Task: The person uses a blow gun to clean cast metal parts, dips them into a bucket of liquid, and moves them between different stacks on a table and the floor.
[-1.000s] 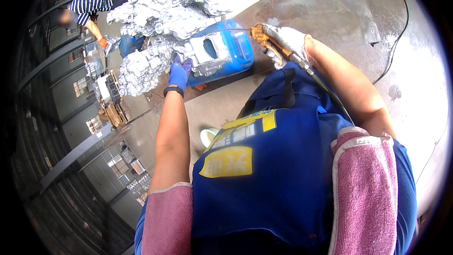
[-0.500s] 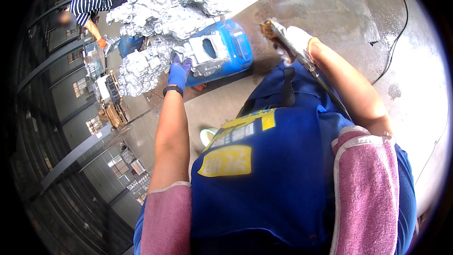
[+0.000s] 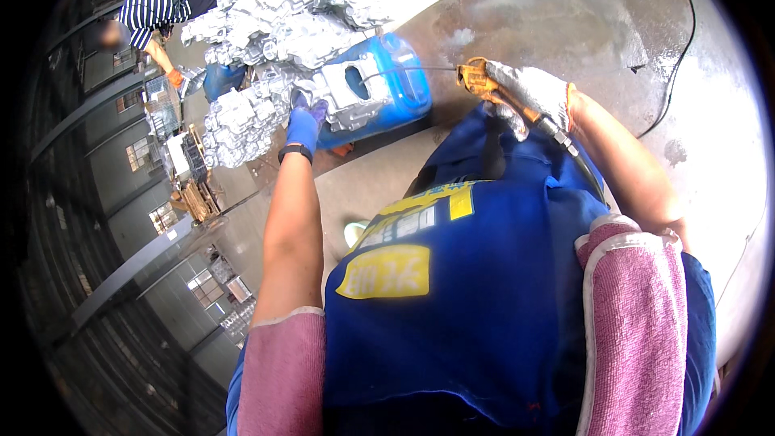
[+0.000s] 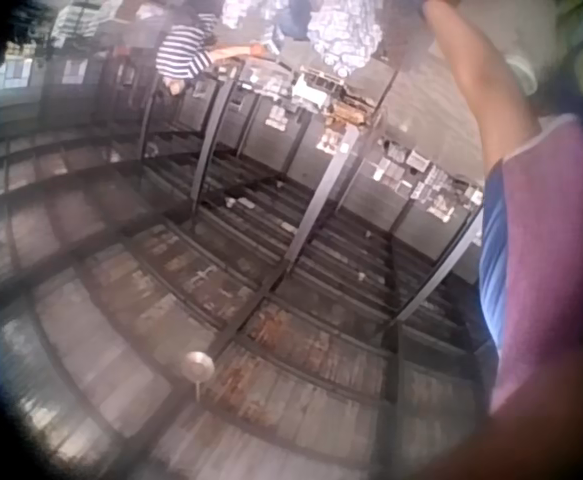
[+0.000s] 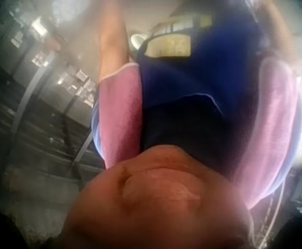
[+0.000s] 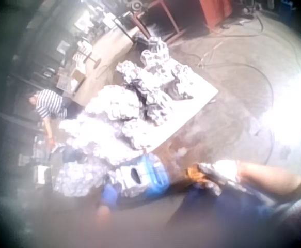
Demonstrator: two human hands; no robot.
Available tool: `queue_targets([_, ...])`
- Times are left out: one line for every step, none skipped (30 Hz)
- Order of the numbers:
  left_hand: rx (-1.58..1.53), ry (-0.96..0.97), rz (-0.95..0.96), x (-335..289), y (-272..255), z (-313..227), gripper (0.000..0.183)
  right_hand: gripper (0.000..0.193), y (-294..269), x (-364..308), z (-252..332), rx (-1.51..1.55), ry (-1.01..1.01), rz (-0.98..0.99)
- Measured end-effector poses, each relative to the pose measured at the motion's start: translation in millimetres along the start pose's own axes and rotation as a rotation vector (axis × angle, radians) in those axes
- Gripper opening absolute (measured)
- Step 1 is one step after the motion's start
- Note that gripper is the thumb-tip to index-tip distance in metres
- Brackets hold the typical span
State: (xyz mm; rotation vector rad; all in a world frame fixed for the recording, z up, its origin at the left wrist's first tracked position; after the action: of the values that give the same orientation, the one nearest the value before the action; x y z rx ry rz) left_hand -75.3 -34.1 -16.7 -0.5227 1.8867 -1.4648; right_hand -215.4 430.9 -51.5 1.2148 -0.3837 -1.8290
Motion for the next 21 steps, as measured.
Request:
queue_targets([-0.016,-0.031,0.023,-0.5,2.9,1.7,0.065,0.049,6.2,-3.8,-3.9,0.015,0.036,0.027])
queue_targets([-0.029,-0.066,0.046,-3.1,4.1,5.3,0.066,0.048,8.3,-6.4,-6.2,-0.022,0.077,-0.009])
queue_targets([0.005,-0.067,0.076,-4.8,1.0,-25.0,0.066,0.048,2.1,-4.1,-11.5,-0.017,0.078,-0.014])
queue_targets([0.041,-0.086,0.09,-10.7,-5.0,-36.6,0.067,0.048,3.1,-0.6,-15.6,-0.026,0.081,0.003])
queue_targets([-0.043,-0.085,0.103,-9.4,-1.6,-36.3,0.067,0.048,6.8,0.9,-19.0,0.054,0.1,0.022])
queue_targets([-0.126,-0.092,0.111,-10.6,0.3,-28.3,0.067,0.048,11.1,3.1,-20.6,0.075,0.101,0.049])
queue_targets([-0.212,-0.097,0.121,-9.7,5.1,-19.1,0.067,0.047,13.7,6.0,-22.3,0.097,0.103,0.073])
queue_targets([-0.2,-0.088,0.104,-6.9,6.9,-11.1,0.067,0.047,16.6,7.1,-23.0,0.12,0.104,0.096])
queue_targets([-0.189,-0.078,0.085,-4.2,7.0,-6.6,0.067,0.046,18.9,7.6,-21.8,0.119,0.094,0.085])
queue_targets([-0.179,-0.069,0.066,-2.5,6.9,-1.7,0.067,0.046,22.3,6.8,-21.3,0.106,0.103,0.086])
queue_targets([-0.183,-0.077,0.068,-2.1,8.9,4.8,0.068,0.046,25.5,5.2,-20.0,0.093,0.112,0.088])
queue_targets([-0.187,-0.08,0.077,-1.3,10.3,2.3,0.068,0.046,25.5,4.0,-19.8,0.085,0.12,0.083])
queue_targets([-0.192,-0.084,0.085,-1.1,11.4,0.3,0.068,0.045,25.2,6.1,-21.2,0.116,0.11,0.092])
queue_targets([-0.14,-0.093,0.087,0.8,11.7,-1.9,0.07,0.045,23.7,5.8,-20.6,0.106,0.107,0.071])
queue_targets([-0.088,-0.105,0.086,2.9,11.4,-2.3,0.071,0.044,23.8,5.3,-20.1,0.095,0.105,0.055])
queue_targets([-0.036,-0.119,0.084,2.7,10.5,-1.4,0.072,0.044,23.6,5.2,-19.8,0.083,0.103,0.039])
queue_targets([0.008,-0.116,0.079,-0.2,8.5,-0.2,0.074,0.044,24.6,5.9,-20.9,0.066,0.11,0.051])
queue_targets([0.053,-0.1,0.082,-2.3,5.2,-13.6,0.075,0.044,21.7,6.8,-22.8,0.058,0.114,0.052])
queue_targets([0.098,-0.091,0.081,-5.5,0.5,-22.8,0.076,0.044,20.7,8.0,-24.4,0.047,0.119,0.059])
queue_targets([0.085,-0.109,0.098,-8.0,-2.2,-29.4,0.077,0.045,19.4,9.0,-25.1,0.06,0.12,0.054])
queue_targets([0.069,-0.132,0.111,-11.9,-5.7,-32.5,0.078,0.045,19.7,9.2,-25.1,0.069,0.124,0.052])
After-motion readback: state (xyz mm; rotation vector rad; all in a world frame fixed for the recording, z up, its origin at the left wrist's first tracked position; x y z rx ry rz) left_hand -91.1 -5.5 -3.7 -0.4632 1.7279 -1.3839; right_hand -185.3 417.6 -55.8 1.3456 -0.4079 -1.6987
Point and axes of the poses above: each hand's wrist, its own x-axis towards the middle knuckle, its own y-axis out of the palm, z = x × y, the point moved 9 cm from there along x, towards the middle knuckle
